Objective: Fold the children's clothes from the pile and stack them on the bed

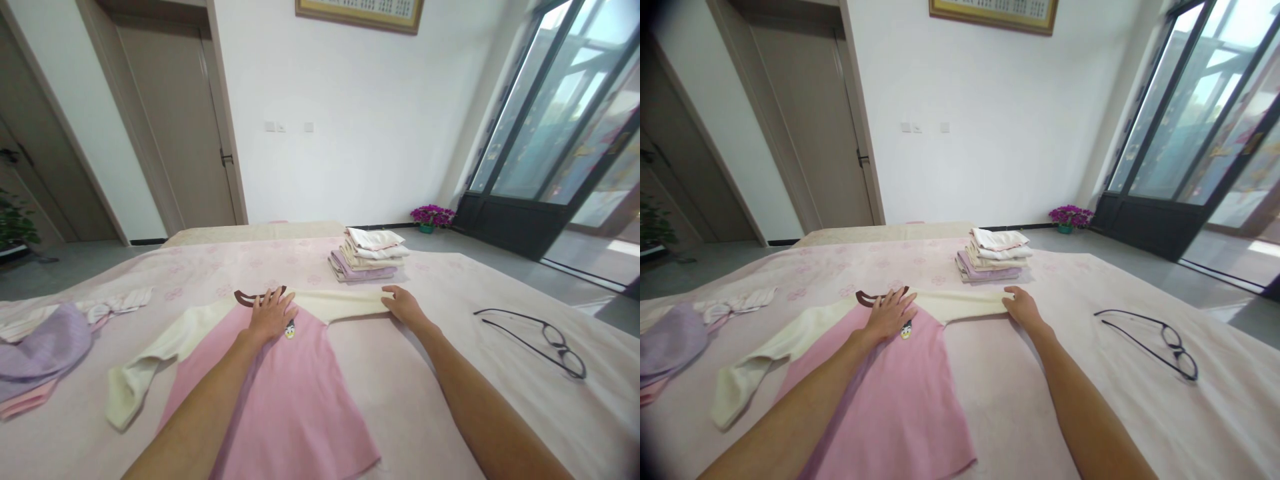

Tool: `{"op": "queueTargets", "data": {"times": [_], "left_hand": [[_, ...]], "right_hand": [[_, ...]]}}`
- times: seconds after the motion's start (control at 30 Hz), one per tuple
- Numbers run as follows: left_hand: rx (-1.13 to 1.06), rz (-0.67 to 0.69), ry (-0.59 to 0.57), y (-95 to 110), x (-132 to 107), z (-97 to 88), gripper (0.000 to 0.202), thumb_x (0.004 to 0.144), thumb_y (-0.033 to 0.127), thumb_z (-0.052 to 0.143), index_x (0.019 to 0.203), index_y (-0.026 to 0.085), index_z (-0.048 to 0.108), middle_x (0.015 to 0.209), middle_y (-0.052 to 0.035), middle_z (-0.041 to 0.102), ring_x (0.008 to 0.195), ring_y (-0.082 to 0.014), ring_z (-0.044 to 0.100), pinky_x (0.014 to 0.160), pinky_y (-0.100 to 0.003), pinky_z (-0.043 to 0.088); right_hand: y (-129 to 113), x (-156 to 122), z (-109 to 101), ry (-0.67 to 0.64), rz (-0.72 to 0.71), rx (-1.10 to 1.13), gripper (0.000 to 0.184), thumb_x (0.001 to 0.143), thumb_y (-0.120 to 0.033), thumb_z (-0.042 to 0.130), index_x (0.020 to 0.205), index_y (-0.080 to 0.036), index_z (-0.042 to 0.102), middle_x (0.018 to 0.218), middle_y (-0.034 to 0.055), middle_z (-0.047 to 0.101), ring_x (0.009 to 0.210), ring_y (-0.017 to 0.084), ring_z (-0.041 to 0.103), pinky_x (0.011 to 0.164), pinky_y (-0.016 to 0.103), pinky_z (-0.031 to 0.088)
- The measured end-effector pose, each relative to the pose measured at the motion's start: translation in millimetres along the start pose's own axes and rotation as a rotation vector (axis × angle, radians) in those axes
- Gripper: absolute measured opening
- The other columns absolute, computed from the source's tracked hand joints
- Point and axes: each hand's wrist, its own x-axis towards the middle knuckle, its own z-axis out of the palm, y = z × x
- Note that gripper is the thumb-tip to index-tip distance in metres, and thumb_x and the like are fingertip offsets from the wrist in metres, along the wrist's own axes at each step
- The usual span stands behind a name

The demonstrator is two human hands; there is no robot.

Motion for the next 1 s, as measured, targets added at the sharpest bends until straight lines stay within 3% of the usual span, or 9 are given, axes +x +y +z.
{"op": "queueTargets", "data": {"times": [0.1,0.27,0.43,0.5,0.6,0.77,1.0], "left_hand": [[-0.063,-0.045,0.01,-1,3,0.0,0.054,0.095,0.057,0.03,0.144,0.038,0.041,0.158,-0.0029,0.03,0.145,-0.0335,0.021,0.113,-0.058,0.015],[-0.148,-0.115,0.086,2,9,-2.8,0.044,0.098,0.046,0.031,0.136,0.036,0.052,0.152,-0.0022,0.041,0.141,-0.0322,0.028,0.111,-0.055,0.018],[-0.198,-0.223,0.124,10,24,-7.9,0.039,0.098,0.038,0.028,0.112,0.034,0.064,0.13,-0.0023,0.06,0.126,-0.027,0.045,0.107,-0.055,0.024],[-0.206,-0.302,0.142,13,32,-8.1,0.038,0.096,0.039,0.031,0.114,0.032,0.063,0.125,-0.0052,0.062,0.121,-0.0274,0.049,0.106,-0.057,0.024],[-0.197,-0.402,0.167,14,43,-7.3,0.042,0.09,0.044,0.04,0.125,0.031,0.058,0.127,-0.0105,0.059,0.118,-0.0303,0.052,0.103,-0.057,0.026],[-0.158,-0.461,0.176,13,49,-9.0,0.034,0.082,0.049,0.051,0.104,0.032,0.07,0.121,-0.0097,0.062,0.117,-0.0342,0.052,0.1,-0.052,0.031],[-0.113,-0.487,0.201,9,54,-13.2,0.037,0.086,0.05,0.046,0.104,0.029,0.071,0.109,-0.0115,0.068,0.106,-0.0325,0.058,0.093,-0.046,0.036]], "right_hand": [[2,-2,-3,0.008,-0.044,-0.172,0.045,0.082,-0.025,0.052,0.126,-0.019,0.06,0.121,0.0097,0.066,0.11,0.025,0.06,0.094,0.033,0.042],[-10,-13,-8,-0.036,0.009,-0.261,0.054,0.08,-0.024,0.051,0.134,-0.024,0.053,0.115,0.0086,0.068,0.103,0.026,0.063,0.083,0.033,0.044],[-16,-16,-10,0.007,0.059,-0.201,0.048,0.091,-0.043,0.041,0.136,-0.028,0.051,0.107,0.0058,0.07,0.098,0.026,0.064,0.079,0.034,0.044],[-15,-14,-7,0.028,0.052,-0.179,0.047,0.094,-0.046,0.037,0.134,-0.029,0.055,0.113,0.0067,0.069,0.102,0.026,0.063,0.083,0.035,0.044],[-12,-8,0,0.052,0.021,-0.168,0.041,0.093,-0.04,0.043,0.129,-0.028,0.06,0.119,0.0066,0.067,0.108,0.024,0.061,0.087,0.033,0.044],[-2,-1,8,0.072,-0.099,-0.14,0.039,0.088,-0.027,0.05,0.124,-0.028,0.064,0.125,0.0026,0.065,0.111,0.021,0.06,0.097,0.031,0.043],[3,4,7,0.153,-0.117,-0.068,0.039,0.088,-0.022,0.047,0.123,-0.024,0.064,0.125,0.0017,0.065,0.113,0.019,0.059,0.1,0.029,0.042]]}}
